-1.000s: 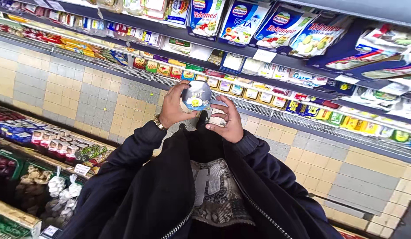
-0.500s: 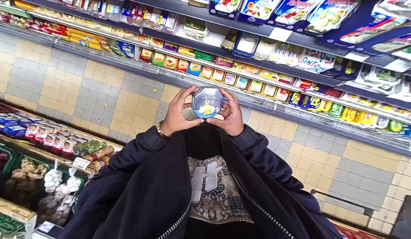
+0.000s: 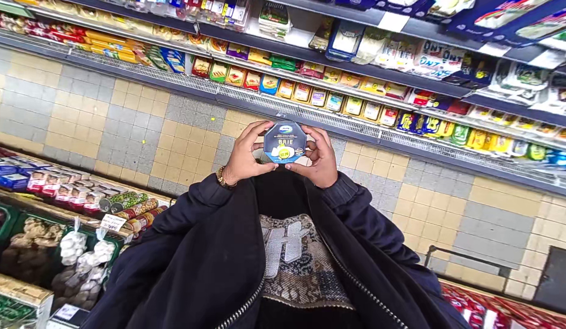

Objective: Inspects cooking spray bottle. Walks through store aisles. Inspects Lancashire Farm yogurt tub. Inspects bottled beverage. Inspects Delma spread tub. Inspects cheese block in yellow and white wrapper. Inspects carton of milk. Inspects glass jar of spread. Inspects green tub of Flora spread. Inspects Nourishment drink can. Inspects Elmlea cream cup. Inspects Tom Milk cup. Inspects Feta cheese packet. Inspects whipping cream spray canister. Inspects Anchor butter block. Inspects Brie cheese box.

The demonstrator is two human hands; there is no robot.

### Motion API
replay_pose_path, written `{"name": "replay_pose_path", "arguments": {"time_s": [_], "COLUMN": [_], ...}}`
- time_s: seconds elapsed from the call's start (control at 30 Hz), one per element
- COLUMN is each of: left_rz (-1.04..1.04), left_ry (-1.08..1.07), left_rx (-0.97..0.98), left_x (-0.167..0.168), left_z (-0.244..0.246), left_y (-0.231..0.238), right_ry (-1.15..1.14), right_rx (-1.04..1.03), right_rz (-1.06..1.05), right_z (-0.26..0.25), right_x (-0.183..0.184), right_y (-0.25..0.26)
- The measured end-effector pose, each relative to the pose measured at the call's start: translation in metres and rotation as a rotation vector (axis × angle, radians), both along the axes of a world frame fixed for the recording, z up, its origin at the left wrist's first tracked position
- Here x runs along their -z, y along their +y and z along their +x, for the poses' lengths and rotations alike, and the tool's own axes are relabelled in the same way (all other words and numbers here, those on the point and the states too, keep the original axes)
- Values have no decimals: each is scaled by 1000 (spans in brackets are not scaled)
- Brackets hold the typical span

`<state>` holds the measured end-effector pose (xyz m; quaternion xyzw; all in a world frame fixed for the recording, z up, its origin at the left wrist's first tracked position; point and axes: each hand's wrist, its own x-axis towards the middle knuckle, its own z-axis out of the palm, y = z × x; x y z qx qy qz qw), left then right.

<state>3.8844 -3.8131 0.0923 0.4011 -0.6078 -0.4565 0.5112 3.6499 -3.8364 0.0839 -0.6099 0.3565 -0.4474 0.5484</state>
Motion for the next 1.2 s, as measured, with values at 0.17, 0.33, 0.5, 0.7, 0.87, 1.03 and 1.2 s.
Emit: {"name": "replay_pose_path", "arguments": {"time_s": [0.17, 0.33, 0.5, 0.7, 0.87, 1.03, 1.2], "left_rz": [-11, -14, -31, -37, -30, -48, -52], "left_ry": [9, 3, 12, 3, 15, 32, 42], "left_rx": [13, 9, 0, -1, 2, 18, 18], "left_x": [0, -1, -1, 1, 3, 4, 4], "left_z": [4, 9, 13, 19, 25, 30, 35], "left_y": [11, 18, 23, 26, 26, 22, 14], "right_ry": [1, 24, 11, 19, 23, 22, 37], "right_rx": [-9, -21, -30, -31, -29, -34, -38], "right_rz": [-21, -32, -25, -29, -28, -19, -26], "right_z": [4, 8, 12, 19, 25, 30, 34], "right_x": [-2, -3, -6, -5, -5, -6, -8], "right_y": [12, 18, 21, 24, 25, 24, 16]}}
